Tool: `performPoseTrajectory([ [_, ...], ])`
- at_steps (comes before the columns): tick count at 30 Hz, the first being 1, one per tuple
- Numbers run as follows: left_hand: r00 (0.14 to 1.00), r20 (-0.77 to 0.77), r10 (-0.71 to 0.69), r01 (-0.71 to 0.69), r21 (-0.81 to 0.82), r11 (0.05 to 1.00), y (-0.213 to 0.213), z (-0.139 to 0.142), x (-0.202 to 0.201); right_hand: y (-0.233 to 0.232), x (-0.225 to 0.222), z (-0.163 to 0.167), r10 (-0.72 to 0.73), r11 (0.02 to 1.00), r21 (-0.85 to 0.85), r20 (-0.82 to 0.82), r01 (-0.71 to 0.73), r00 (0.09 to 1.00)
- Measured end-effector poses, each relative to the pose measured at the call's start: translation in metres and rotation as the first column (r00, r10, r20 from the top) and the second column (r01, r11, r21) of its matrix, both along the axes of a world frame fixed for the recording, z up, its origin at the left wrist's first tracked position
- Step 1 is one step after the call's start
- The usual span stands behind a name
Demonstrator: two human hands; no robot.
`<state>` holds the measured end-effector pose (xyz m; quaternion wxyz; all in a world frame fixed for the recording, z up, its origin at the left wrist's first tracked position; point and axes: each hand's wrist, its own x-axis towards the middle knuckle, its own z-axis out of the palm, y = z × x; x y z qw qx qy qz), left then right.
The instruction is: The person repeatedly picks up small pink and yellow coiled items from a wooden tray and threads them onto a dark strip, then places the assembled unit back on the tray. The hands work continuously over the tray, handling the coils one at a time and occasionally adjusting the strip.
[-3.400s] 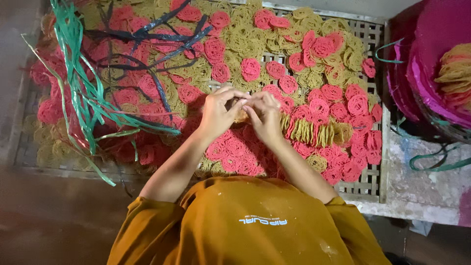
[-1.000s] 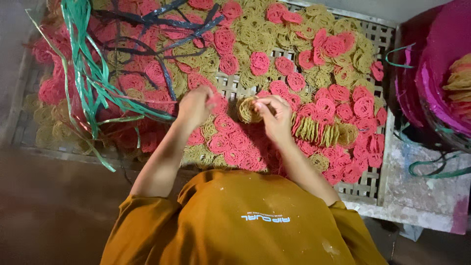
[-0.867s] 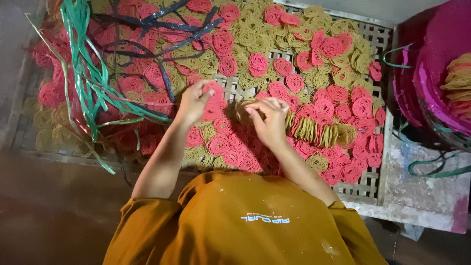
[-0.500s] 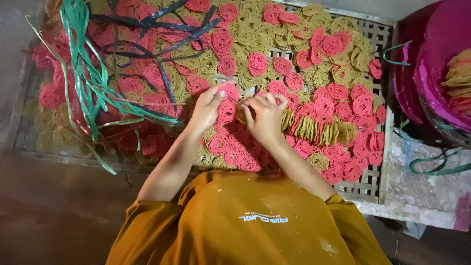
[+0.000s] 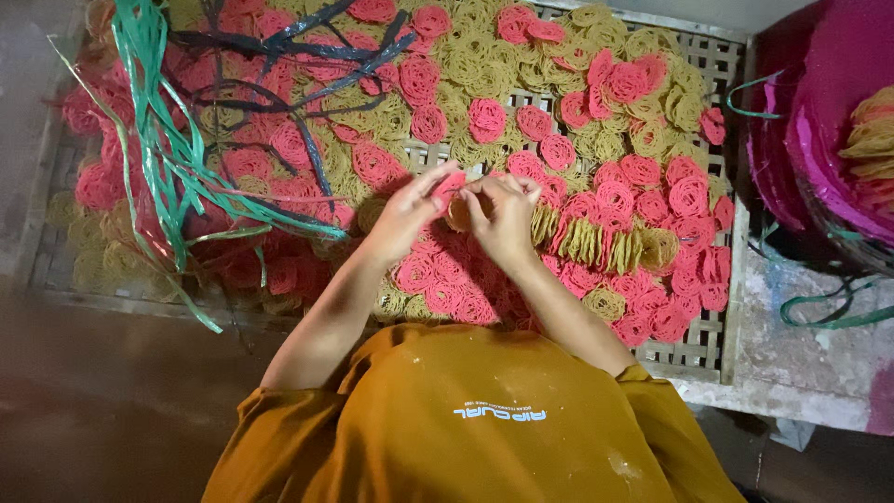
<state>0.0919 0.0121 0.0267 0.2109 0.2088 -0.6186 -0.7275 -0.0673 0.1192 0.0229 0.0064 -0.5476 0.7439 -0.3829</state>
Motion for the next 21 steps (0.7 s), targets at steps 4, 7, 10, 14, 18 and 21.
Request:
performPoseTrajectory([
  [4,0.971,0.195,0.142,-0.133,-0.057,0.989,0.011,0.002,0.005,-0.002,-0.003,-0.001,-0.032,0.993,0.114,0.185,0.011,0.982],
  [7,0.899,0.300,0.318,-0.295,-0.121,0.948,0.003,-0.001,0.007,-0.004,-0.007,0.002,-0.028,0.995,0.096,0.448,-0.017,0.894],
  [10,0.943,0.235,0.237,-0.191,-0.204,0.960,-0.008,-0.001,0.015,-0.003,-0.009,0.009,0.301,0.953,-0.153,0.346,-0.263,0.889],
  [14,0.968,0.228,0.101,0.024,-0.490,0.871,-0.005,0.013,0.026,-0.002,-0.008,0.012,0.407,0.913,-0.118,0.211,-0.390,0.889],
  [18,0.814,0.562,0.147,0.092,-0.375,0.922,-0.003,0.034,0.031,-0.004,-0.005,0.005,0.267,0.948,-0.028,0.618,-0.319,0.739],
  [21,0.834,0.546,0.081,0.145,-0.359,0.922,-0.004,0.039,0.032,-0.005,-0.003,0.001,0.276,0.952,-0.080,0.639,-0.294,0.718],
])
